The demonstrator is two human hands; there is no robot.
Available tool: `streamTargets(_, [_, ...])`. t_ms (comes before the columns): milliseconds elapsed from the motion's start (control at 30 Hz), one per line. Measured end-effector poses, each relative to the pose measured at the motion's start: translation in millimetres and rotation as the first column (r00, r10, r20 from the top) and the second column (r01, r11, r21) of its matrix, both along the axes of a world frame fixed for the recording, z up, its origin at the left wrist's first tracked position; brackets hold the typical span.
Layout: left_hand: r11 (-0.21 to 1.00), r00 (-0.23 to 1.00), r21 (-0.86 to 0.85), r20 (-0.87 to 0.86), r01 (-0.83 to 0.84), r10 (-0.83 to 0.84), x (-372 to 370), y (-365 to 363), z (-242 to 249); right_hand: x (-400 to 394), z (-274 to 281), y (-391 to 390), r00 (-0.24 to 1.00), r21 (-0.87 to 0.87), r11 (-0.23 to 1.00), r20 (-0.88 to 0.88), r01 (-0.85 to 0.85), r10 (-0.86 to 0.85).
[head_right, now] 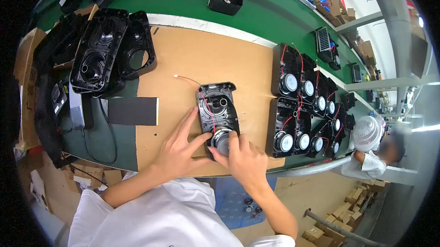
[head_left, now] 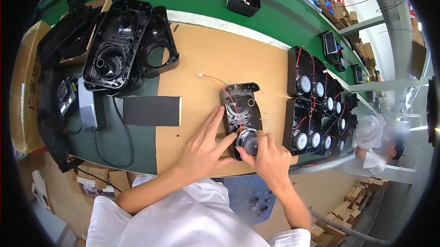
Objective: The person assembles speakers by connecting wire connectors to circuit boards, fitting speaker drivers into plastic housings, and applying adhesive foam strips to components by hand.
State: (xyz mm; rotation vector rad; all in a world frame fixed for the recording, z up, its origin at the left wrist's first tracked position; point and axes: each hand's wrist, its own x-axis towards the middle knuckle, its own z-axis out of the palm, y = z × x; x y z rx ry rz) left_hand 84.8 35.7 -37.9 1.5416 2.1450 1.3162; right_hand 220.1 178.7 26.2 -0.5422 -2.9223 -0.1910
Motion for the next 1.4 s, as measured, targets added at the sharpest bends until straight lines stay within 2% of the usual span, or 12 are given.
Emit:
streamTargets(67, [1.0,1.0,0.013,0.006,-0.004,0.004,0.0,-0.3,-3.5,-7.6,2.1,-1.6,0.998,0.061,0.997,0.042,-0.047,0.044])
streamTargets(200, [0.998,0.999,0.062,0.044,-0.017,0.014,-0.4,-1.2,-5.1,-11.0,2.2,7.2,0.996,0.074,0.994,0.048,-0.083,0.079])
streamTargets(267, [0.998,0.999,0.059,0.044,-0.025,0.022,0.0,-0.8,-5.6,-13.7,3.6,4.8,0.989,0.129,0.986,0.119,-0.108,0.092])
streamTargets(567, [0.997,0.999,0.072,0.048,-0.018,0.014,-1.7,-0.3,-5.6,-21.0,10.0,5.0,0.984,0.162,0.98,0.152,-0.114,0.089])
streamTargets(800, [0.998,0.996,0.061,0.093,-0.009,0.004,-4.1,-2.0,-4.4,-18.7,-3.0,13.5,0.97,0.085,0.977,0.164,-0.196,0.18])
streamTargets(867, [0.998,0.993,0.063,0.116,0.031,-0.038,-7.1,-0.7,-4.9,-16.6,-7.2,19.5,0.947,0.04,0.961,0.185,-0.274,0.262])
streamTargets(1000, [0.996,0.989,0.065,0.136,0.056,-0.064,-10.4,-0.2,-4.2,-22.9,-2.7,28.2,0.908,0.048,0.938,0.272,-0.344,0.319])
streamTargets(1100, [0.997,0.985,0.053,0.157,0.064,-0.072,-10.7,0.1,-5.0,-28.7,-1.5,35.7,0.858,-0.035,0.9,0.287,-0.435,0.426])
streamTargets(1167, [0.995,0.979,0.053,0.179,0.088,-0.096,-11.9,-1.1,-3.4,-31.2,-0.3,30.9,0.84,0.059,0.904,0.399,-0.424,0.368])
streamTargets(1267, [0.99,0.971,0.039,0.192,0.134,-0.139,-17.1,0.4,1.0,-36.5,0.2,25.3,0.827,0.062,0.918,0.462,-0.391,0.32])
streamTargets(1333, [0.988,0.984,0.037,0.093,0.152,-0.155,-17.8,-1.2,6.9,-35.4,1.4,22.3,0.852,0.108,0.917,0.426,-0.383,0.306])
streamTargets(1400, [0.984,0.983,-0.063,0.094,0.167,-0.161,-20.9,-5.2,17.8,-27.8,-2.9,18.7,0.907,0.084,0.958,0.354,-0.275,0.229])
